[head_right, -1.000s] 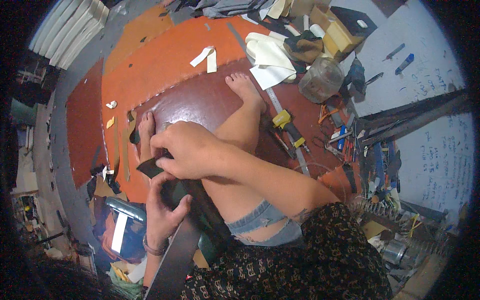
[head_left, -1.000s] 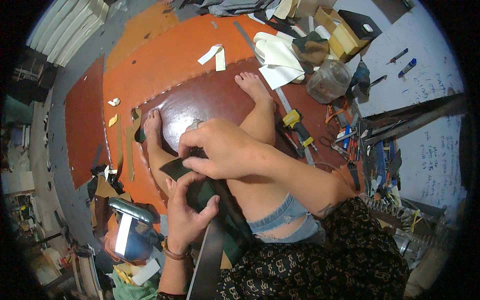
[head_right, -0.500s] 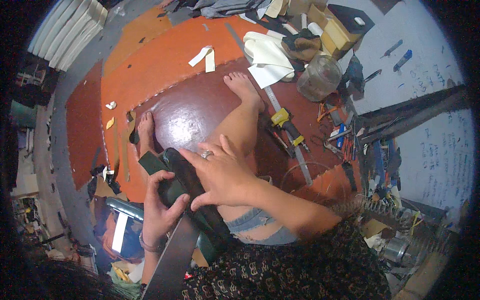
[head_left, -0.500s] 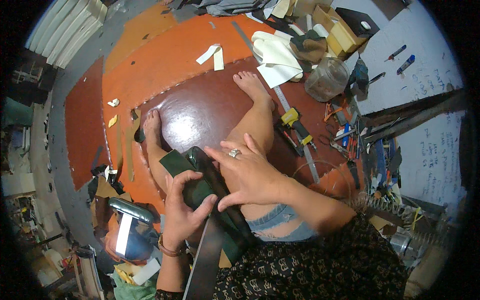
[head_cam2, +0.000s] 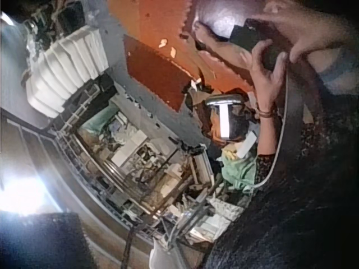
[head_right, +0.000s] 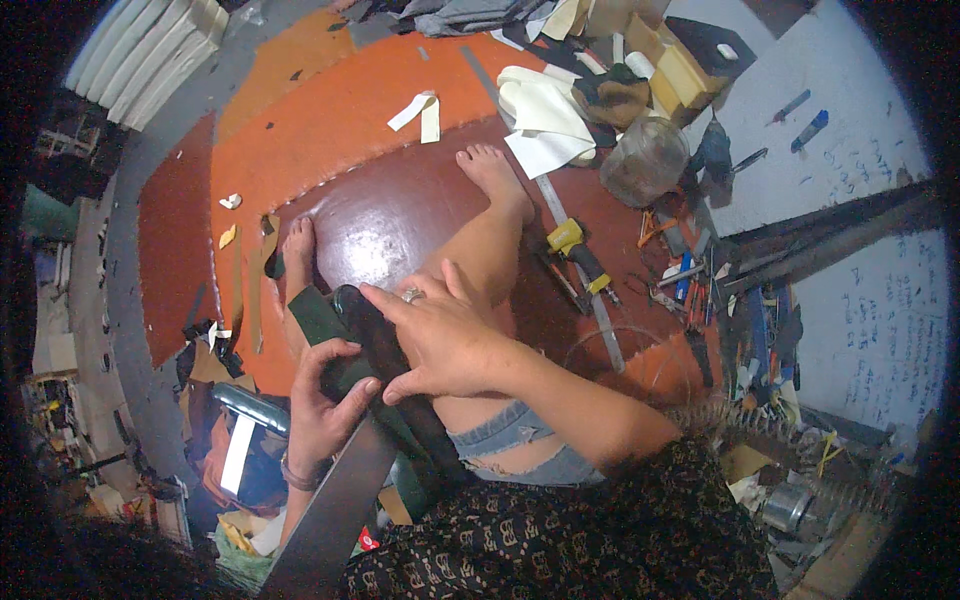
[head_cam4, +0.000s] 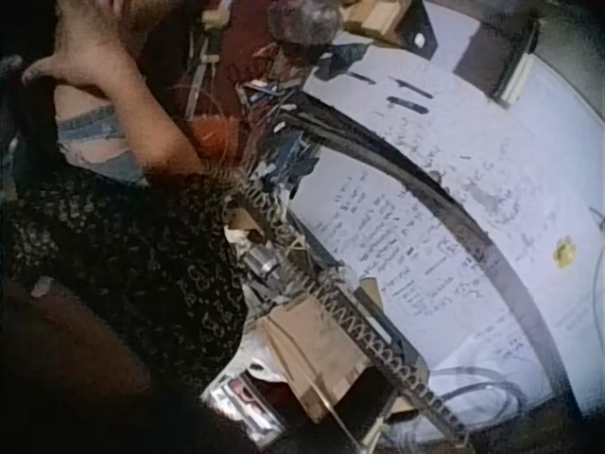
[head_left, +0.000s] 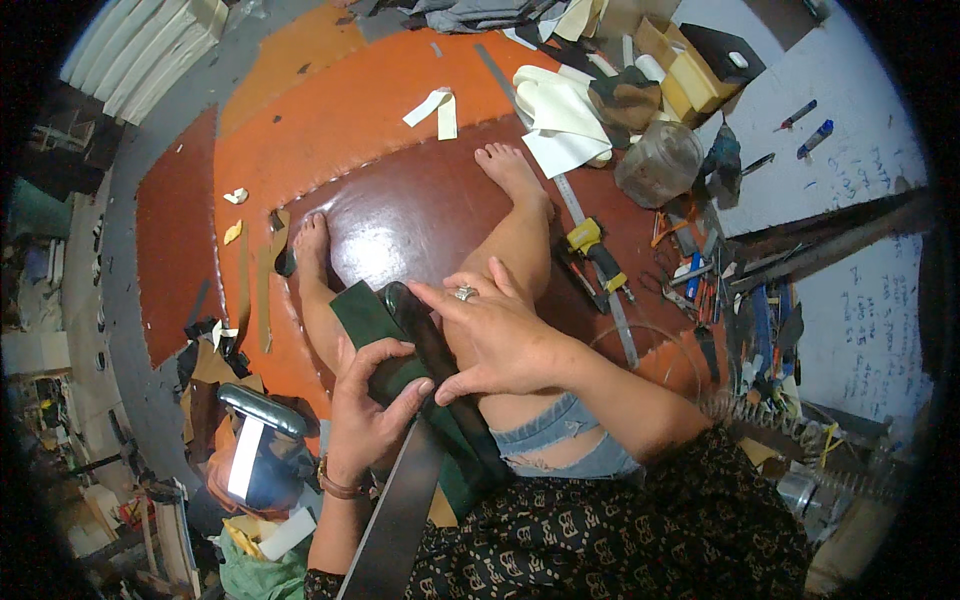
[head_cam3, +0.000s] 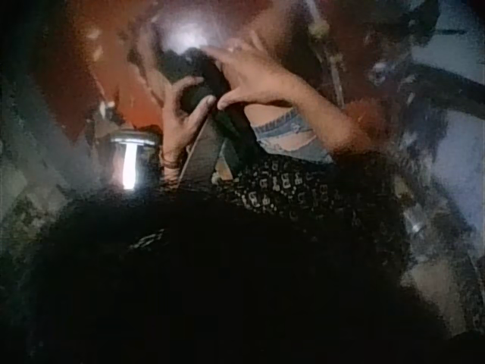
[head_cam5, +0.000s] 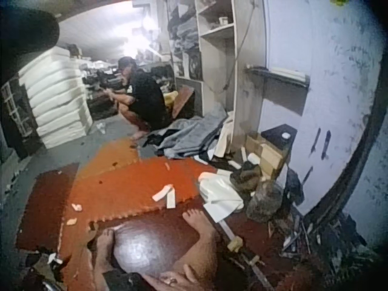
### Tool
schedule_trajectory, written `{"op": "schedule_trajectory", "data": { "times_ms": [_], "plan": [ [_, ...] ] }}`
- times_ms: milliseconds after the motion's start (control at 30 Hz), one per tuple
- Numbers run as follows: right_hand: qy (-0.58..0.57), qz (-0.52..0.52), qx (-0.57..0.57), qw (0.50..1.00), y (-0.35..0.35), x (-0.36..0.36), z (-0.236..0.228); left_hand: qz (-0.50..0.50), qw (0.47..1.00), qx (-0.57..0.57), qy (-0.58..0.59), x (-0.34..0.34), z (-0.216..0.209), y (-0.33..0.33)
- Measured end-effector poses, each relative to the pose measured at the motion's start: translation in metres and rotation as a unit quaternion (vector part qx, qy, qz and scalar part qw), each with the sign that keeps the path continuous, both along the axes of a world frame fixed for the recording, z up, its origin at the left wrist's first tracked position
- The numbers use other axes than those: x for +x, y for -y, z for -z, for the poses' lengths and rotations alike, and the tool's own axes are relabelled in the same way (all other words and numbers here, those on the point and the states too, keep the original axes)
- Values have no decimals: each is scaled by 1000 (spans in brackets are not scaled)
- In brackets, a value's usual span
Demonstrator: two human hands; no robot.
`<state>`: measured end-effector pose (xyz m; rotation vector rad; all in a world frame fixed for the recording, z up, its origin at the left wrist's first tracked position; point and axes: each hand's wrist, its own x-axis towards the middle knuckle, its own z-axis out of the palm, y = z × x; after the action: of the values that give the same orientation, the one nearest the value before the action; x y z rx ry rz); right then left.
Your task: The person sits on the floor and assembles a shoe component by attaching a green strip to a silver metal plate using a staple gun. They repeatedly position the parts, fire staples, and trim excess material with scissors.
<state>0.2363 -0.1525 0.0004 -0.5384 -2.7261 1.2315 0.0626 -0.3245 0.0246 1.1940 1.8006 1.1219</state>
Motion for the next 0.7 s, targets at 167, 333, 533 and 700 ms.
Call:
{"op": "schedule_trajectory", "data": {
  "times_ms": [167,333,533,700],
  "plan": [
    [7,-7,-5,1000,-1,0,-3,-27,999,9,-18,7,-2,-2],
    [0,-3,9,1000,1,1,-1,-19,1000,-5,-19,2,2,-3],
    [14,-17,13,1000,2,0,-4,-82,996,6,32,11,2,-10],
    [-6,-25,-39,999,-10,-4,0,-72,996,45,-19,10,-5,-20]
  ]
}}
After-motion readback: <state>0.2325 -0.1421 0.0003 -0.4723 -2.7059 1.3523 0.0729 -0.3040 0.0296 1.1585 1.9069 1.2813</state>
